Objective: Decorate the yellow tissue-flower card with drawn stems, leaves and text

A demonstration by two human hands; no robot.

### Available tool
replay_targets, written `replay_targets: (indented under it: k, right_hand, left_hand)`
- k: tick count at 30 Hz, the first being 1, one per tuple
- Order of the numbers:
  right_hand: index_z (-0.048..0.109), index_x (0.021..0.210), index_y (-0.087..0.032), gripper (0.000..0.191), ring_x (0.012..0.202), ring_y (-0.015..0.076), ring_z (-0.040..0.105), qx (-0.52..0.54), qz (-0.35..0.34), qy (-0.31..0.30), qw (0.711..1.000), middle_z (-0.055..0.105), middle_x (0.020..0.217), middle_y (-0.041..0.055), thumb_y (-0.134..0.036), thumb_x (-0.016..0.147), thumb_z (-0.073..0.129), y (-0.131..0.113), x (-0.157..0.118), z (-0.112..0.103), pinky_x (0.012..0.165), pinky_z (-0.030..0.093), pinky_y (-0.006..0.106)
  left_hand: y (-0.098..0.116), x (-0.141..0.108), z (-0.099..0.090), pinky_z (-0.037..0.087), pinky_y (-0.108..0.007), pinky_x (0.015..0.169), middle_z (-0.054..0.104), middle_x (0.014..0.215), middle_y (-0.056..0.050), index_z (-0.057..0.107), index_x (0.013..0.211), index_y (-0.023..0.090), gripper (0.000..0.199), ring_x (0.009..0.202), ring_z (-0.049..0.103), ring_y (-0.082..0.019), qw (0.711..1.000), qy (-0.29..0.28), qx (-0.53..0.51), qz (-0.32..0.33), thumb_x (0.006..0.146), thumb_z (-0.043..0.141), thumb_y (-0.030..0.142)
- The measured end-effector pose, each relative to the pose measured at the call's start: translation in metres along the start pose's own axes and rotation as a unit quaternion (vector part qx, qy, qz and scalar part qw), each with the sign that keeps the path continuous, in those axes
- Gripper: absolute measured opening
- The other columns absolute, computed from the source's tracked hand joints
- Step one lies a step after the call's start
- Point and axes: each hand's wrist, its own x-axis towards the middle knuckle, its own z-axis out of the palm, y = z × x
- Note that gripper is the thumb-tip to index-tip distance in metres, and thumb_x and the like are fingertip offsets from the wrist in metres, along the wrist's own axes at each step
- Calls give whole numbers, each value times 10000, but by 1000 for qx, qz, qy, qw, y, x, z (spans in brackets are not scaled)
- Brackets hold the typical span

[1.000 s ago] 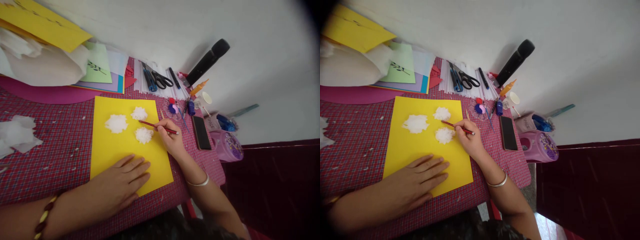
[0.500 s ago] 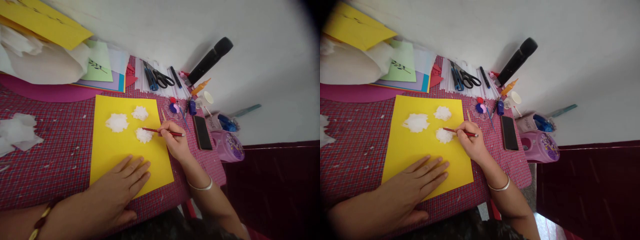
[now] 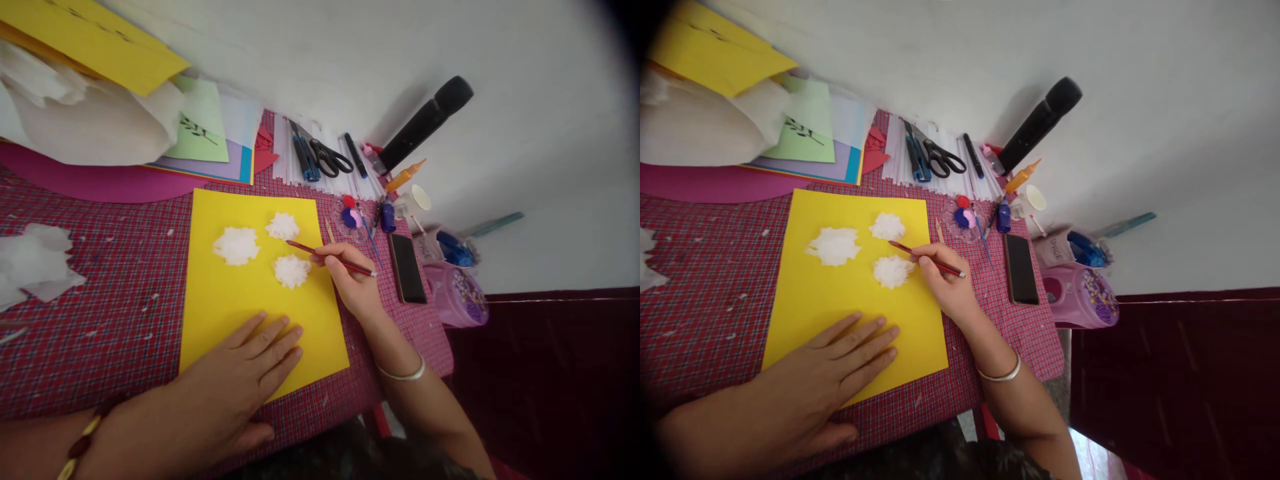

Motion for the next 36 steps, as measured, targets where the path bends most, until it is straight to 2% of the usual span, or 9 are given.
replay_targets:
  k: [6, 11, 15, 18, 20, 23, 26, 30, 36]
  right_hand:
    - [714, 892, -250, 150, 819, 169, 706, -30, -23, -25, 999, 758, 873, 11, -230, 894, 566, 3, 3, 3, 785, 553, 339]
    - [715, 898, -258, 152, 823, 174, 694, -48, -35, -30, 998, 749, 872, 9, -256, 902, 563, 3, 3, 3, 793, 541, 345]
    - [712, 940, -255, 158, 754, 164, 662, -52, -34, 25, 998, 717, 831, 7, -313, 926, 565, 1, -1, 0, 736, 528, 322]
    - [701, 945, -250, 158, 779, 175, 651, -117, -68, 75, 988, 706, 835, 16, -312, 945, 556, 1, -1, -8, 762, 515, 335]
    - [697, 946, -249, 154, 859, 191, 659, -195, -129, 79, 969, 720, 862, 24, -272, 951, 545, 3, 5, -17, 868, 498, 372]
    - [698, 976, -238, 167, 932, 200, 663, -328, -181, 38, 926, 746, 933, 41, -206, 941, 539, 11, 25, -39, 963, 451, 398]
    - [706, 1019, -219, 213, 992, 211, 659, -441, -154, -3, 884, 752, 998, 62, -171, 944, 513, 19, 54, -64, 1040, 395, 413]
    - [704, 1122, -179, 277, 1075, 256, 630, -554, -91, -29, 827, 731, 1100, 118, -201, 978, 469, 24, 103, -91, 1040, 371, 420]
    - [638, 1288, -163, 416, 1217, 297, 577, -640, -57, -70, 763, 661, 1292, 156, -100, 958, 392, 25, 172, -100, 1100, 338, 470]
  left_hand:
    - [0, -2, 9, 225, -460, 1230, 494, 1556, -116, 468, 1497, 180, 713, 1453, 425, -322, 1000, 20, 16, 0, 893, 640, 519]
    - [0, -6, 19, 183, -481, 1248, 454, 1588, -104, 405, 1536, 200, 745, 1490, 366, -317, 1000, 24, 6, -7, 897, 644, 500]
    - [-3, -5, 21, 171, -477, 1255, 458, 1585, -101, 398, 1542, 220, 724, 1498, 353, -309, 1000, 17, 2, 1, 906, 632, 476]
    - [-8, -2, 17, 200, -449, 1249, 484, 1568, -90, 430, 1524, 232, 679, 1482, 381, -292, 1000, 20, 12, 10, 912, 637, 442]
    - [-13, 1, 13, 229, -417, 1240, 516, 1543, -70, 475, 1491, 242, 613, 1454, 424, -270, 999, 31, 16, 22, 925, 631, 418]
    - [-20, 5, 6, 276, -390, 1220, 573, 1493, -45, 550, 1420, 249, 499, 1392, 497, -245, 998, 47, 8, 43, 939, 622, 365]
    - [-23, 8, -1, 329, -408, 1190, 594, 1473, -42, 572, 1395, 239, 467, 1355, 535, -251, 998, 44, 10, 49, 935, 618, 301]
    - [-24, 10, -3, 371, -457, 1159, 557, 1510, -49, 562, 1415, 236, 483, 1364, 533, -289, 998, 7, 28, 51, 937, 599, 290]
    - [-30, 9, 7, 355, -447, 1170, 535, 1528, -50, 573, 1411, 259, 459, 1377, 523, -273, 999, 0, 14, 51, 953, 562, 286]
